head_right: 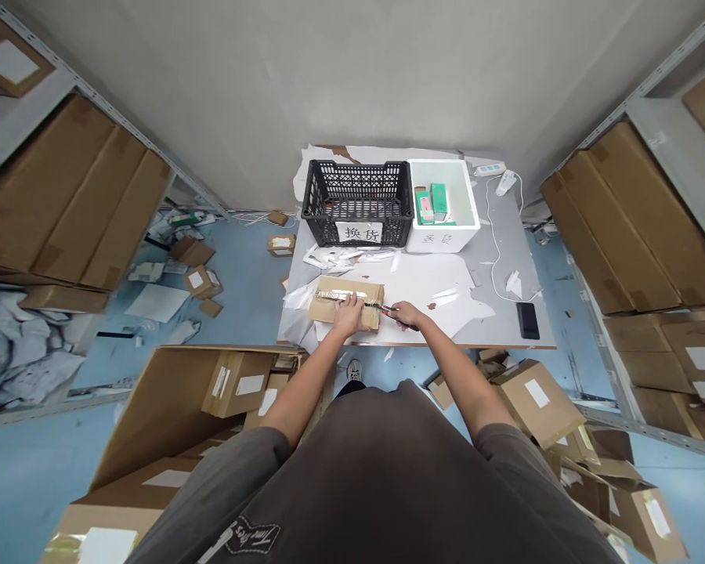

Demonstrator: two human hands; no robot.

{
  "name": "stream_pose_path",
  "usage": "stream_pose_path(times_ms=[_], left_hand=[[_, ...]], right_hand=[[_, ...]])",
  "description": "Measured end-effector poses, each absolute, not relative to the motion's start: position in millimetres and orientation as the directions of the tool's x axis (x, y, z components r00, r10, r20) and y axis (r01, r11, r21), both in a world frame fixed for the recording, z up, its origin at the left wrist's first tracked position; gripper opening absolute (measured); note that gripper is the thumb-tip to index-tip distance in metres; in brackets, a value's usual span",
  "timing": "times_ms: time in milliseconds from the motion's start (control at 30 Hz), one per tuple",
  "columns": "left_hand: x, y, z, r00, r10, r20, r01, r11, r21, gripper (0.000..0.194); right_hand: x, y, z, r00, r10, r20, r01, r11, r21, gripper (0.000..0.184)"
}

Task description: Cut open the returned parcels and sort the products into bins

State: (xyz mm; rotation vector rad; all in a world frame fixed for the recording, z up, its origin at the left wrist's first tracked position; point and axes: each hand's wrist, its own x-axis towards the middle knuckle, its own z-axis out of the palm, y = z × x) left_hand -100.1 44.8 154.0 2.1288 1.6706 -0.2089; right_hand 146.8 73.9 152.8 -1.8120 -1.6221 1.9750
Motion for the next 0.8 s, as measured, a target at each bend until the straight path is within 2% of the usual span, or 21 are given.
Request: stream_pose_path(times_ms=[200, 433, 600, 733, 800], left_hand=[[-99.7, 45.9, 157.0, 0.269, 0.889, -0.37, 0.957, -0.204, 0.205, 0.098], [-100.4, 45.9, 156.7, 0.279, 0.892, -0.355, 0.954, -0.216, 0.207, 0.097], [-99.8, 46.0, 152.4, 0.267, 0.898, -0.35, 0.956, -0.202, 0.213, 0.099], [-106.6, 47.4, 151.8, 0.289, 0.888, -0.358, 0.94, -0.192, 0.281, 0.101], [-111.4, 52.7, 154.3, 0.268, 0.906, -0.327, 0.931, -0.157, 0.33, 0.087]], right_hand=[[147.9, 65.8, 152.2, -0.385, 0.58, -0.718, 0.477, -0.542, -0.692, 0.035], [140.8, 56.9, 144.4, -0.417, 0.599, -0.684, 0.427, -0.535, -0.729, 0.039], [141.1, 43.6, 140.4, -0.404, 0.589, -0.7, 0.426, -0.556, -0.713, 0.039], [163.0, 26.7, 139.0, -0.363, 0.596, -0.716, 0.424, -0.578, -0.697, 0.04], [177.2, 20.1, 139.7, -0.326, 0.614, -0.719, 0.424, -0.584, -0.692, 0.04]])
